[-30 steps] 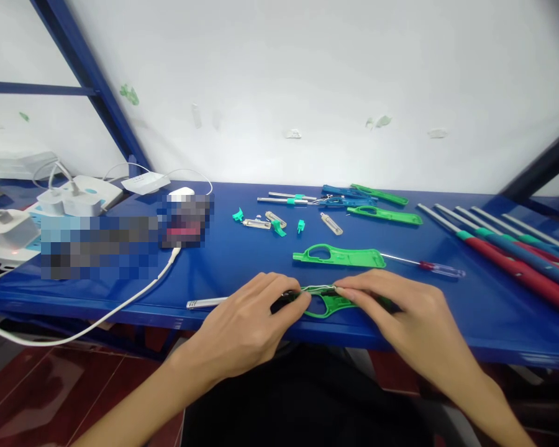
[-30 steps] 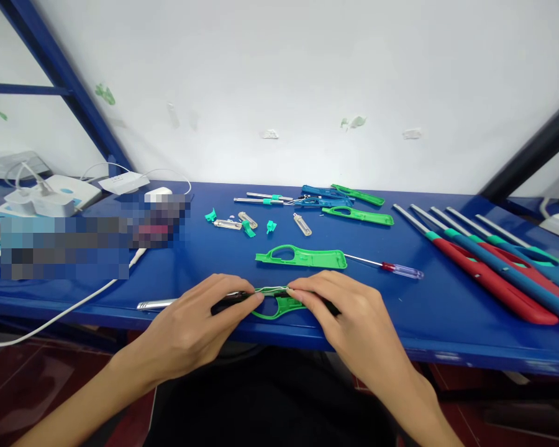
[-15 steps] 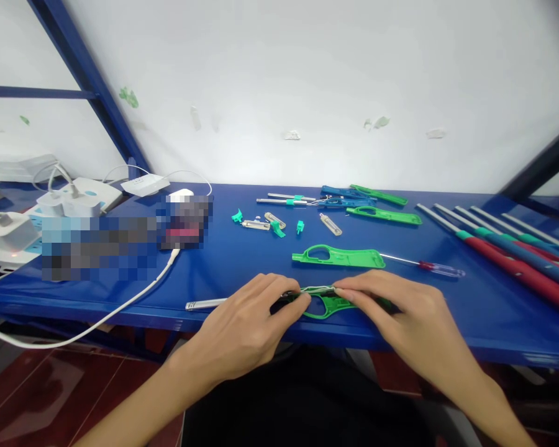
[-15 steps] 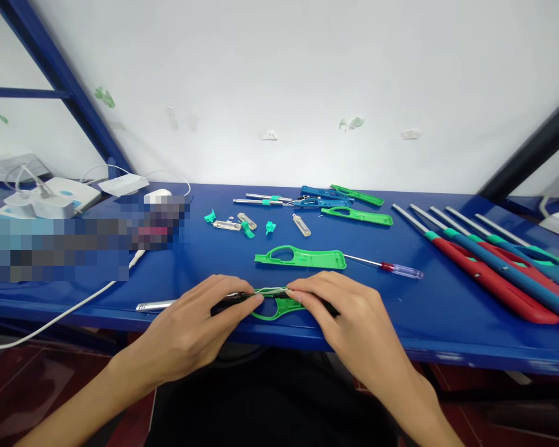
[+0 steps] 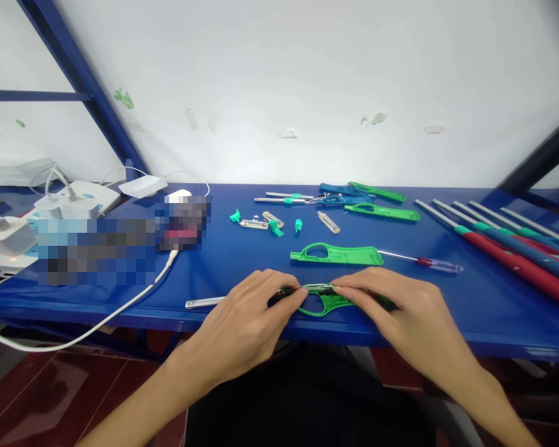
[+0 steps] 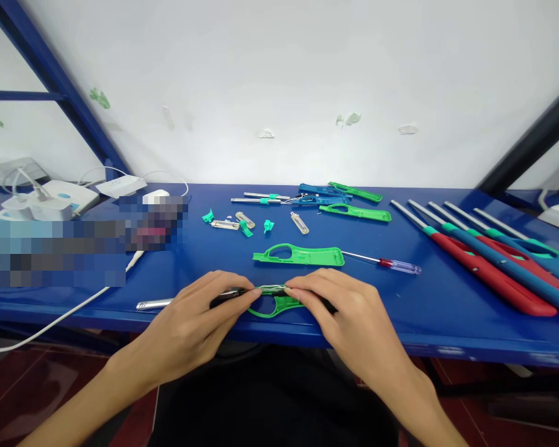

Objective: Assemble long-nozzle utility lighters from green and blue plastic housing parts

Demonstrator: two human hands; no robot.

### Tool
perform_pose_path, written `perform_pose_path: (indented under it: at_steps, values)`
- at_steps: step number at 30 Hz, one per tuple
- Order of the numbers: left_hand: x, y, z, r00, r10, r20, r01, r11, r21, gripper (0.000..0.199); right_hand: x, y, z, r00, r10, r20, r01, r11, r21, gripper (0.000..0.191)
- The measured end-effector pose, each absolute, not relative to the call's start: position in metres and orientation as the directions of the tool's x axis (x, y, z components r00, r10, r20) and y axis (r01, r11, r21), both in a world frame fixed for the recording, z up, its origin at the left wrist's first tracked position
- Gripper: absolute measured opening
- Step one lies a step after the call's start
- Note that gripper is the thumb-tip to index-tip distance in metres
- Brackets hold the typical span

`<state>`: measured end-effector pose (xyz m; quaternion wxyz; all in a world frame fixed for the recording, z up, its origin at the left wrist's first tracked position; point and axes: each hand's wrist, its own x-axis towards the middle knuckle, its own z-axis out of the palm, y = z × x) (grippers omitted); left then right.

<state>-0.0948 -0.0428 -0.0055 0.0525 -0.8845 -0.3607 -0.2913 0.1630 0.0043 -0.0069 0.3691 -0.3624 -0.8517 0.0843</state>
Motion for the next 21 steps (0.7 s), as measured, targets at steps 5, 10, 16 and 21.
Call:
perform_pose_path:
  at_steps: [5, 10, 16, 21]
  values:
    - [-0.0940, -0.0429, -0.0055, 0.545, 0.652, 0.527, 0.692, -0.705, 0.156, 0.034, 0.1626, 0.0042, -0.0061, -0.472, 0.674, 0.568, 0.556, 0.727, -0.402, 0.013]
    - [-0.0931, -0.0423, -0.0071, 0.537, 0.662, 0.522, 0.706, -0.692, 0.152, 0.034, 0.1633, 0.0033, -0.0055, -0.469, 0.671, 0.574, 0.554, 0.730, -0.400, 0.014]
    - [-0.0903, -0.0413, -0.0055, 0.516, 0.694, 0.502, 0.747, -0.651, 0.133, 0.023, 0.1620, 0.0037, -0.0044, -0.470, 0.667, 0.578, 0.530, 0.737, -0.419, 0.012]
    - [-0.0900, -0.0407, -0.0049, 0.527, 0.675, 0.516, 0.746, -0.659, 0.099, 0.022, 0.1622, 0.0030, -0.0026, -0.461, 0.693, 0.555, 0.501, 0.719, -0.482, 0.011]
